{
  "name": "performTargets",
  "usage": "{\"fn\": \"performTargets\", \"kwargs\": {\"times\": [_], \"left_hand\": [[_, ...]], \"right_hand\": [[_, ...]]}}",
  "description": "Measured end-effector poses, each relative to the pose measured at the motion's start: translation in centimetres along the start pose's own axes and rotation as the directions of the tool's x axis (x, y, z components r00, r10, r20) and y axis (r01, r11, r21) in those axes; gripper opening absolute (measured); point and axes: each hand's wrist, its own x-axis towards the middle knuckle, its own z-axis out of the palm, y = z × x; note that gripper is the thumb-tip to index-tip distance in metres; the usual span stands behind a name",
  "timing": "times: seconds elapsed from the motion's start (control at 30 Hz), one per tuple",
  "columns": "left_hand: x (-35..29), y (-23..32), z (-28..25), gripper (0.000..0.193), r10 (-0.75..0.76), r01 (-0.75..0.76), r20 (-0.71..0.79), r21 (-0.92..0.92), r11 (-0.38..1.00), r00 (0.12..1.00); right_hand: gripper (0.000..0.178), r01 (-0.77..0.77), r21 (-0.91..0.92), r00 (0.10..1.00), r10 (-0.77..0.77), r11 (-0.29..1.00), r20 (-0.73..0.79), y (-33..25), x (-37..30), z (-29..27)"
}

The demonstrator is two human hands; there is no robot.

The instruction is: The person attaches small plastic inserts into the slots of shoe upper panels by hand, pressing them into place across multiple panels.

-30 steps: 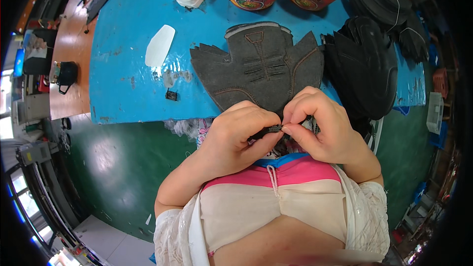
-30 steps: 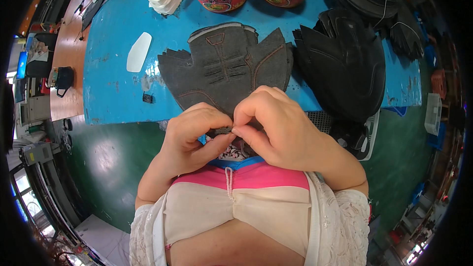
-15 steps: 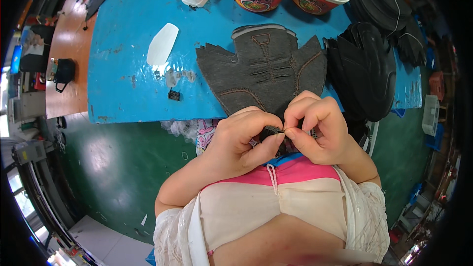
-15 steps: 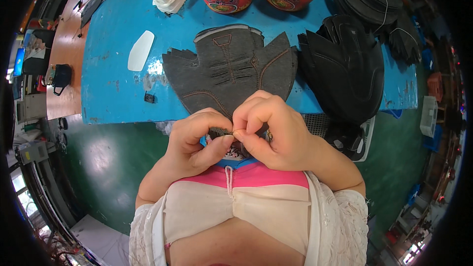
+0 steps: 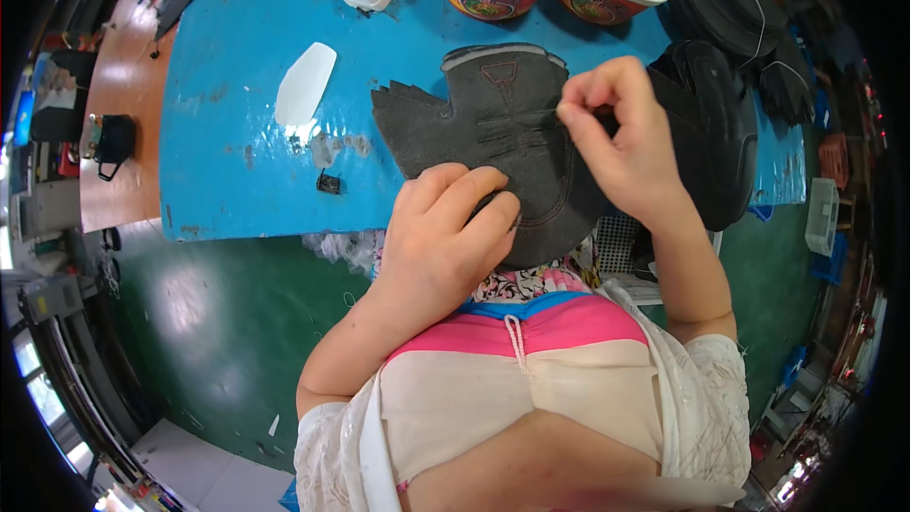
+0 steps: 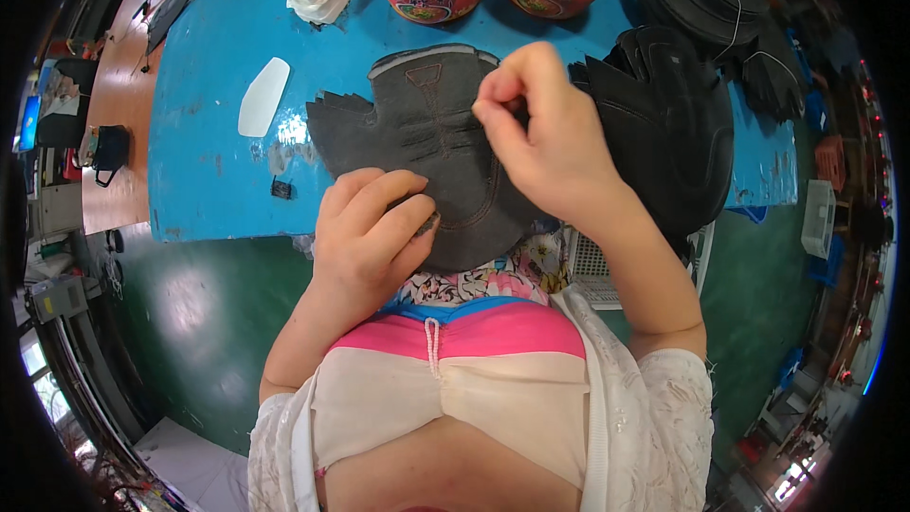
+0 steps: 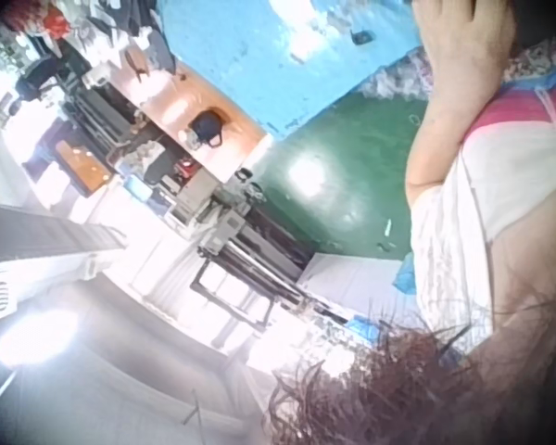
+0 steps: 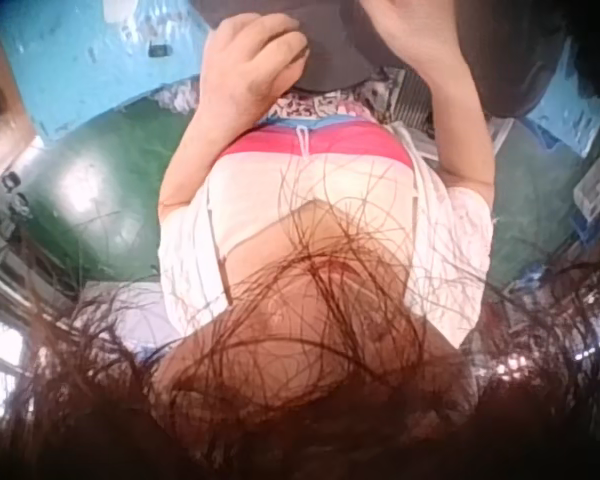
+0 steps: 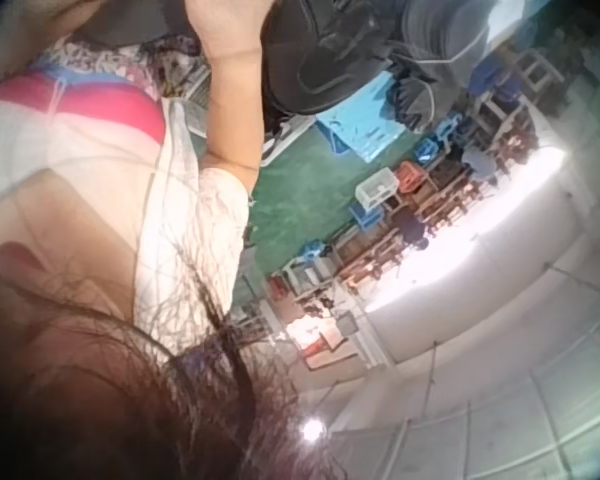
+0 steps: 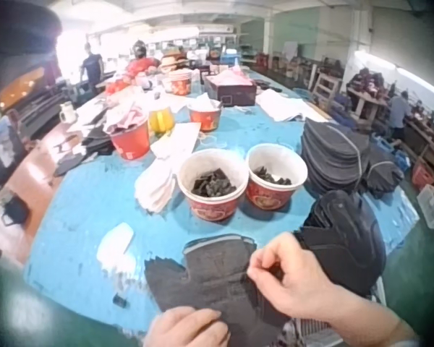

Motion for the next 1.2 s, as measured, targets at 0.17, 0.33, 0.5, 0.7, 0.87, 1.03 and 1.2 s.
{"fn": "performTargets", "kwargs": {"times": [0.17,0.33,0.5,0.7,0.87,1.03,1.2], "left_hand": [[-0.1,0.0,0.2,0.029,0.003,-0.004,0.010,0.031,1.000,1.000],[0.1,0.1,0.1,0.029,0.006,-0.007,0.014,0.055,0.998,1.000],[2.1,0.6,-0.6,0.029,0.026,-0.029,0.032,0.105,0.994,0.999],[3.9,-0.3,0.7,0.030,0.088,-0.116,0.142,0.205,0.972,0.986],[3.7,-0.3,1.2,0.030,0.087,-0.117,0.143,0.222,0.968,0.986],[3.5,-0.3,1.2,0.031,0.085,-0.106,0.097,0.245,0.964,0.992],[3.2,-0.6,0.9,0.029,0.148,-0.144,-0.013,0.150,0.978,0.989]], "right_hand": [[0.022,-0.038,-0.034,0.999,0.039,0.999,0.025,0.6,-0.2,0.3],[0.022,-0.058,-0.026,0.998,0.059,0.998,0.030,0.7,-0.3,0.4],[0.021,-0.028,-0.083,1.000,0.029,0.996,0.012,1.0,-0.2,0.5],[0.018,-0.016,-0.136,1.000,0.016,0.991,-0.002,1.2,-0.1,0.6],[0.024,0.242,-0.387,0.968,-0.249,0.890,0.031,1.0,-0.9,-0.1],[0.029,0.286,-0.464,0.954,-0.293,0.838,0.059,0.8,-1.4,0.4],[0.030,0.263,-0.428,0.952,-0.304,0.865,-0.030,0.2,-1.7,-0.1]]}}
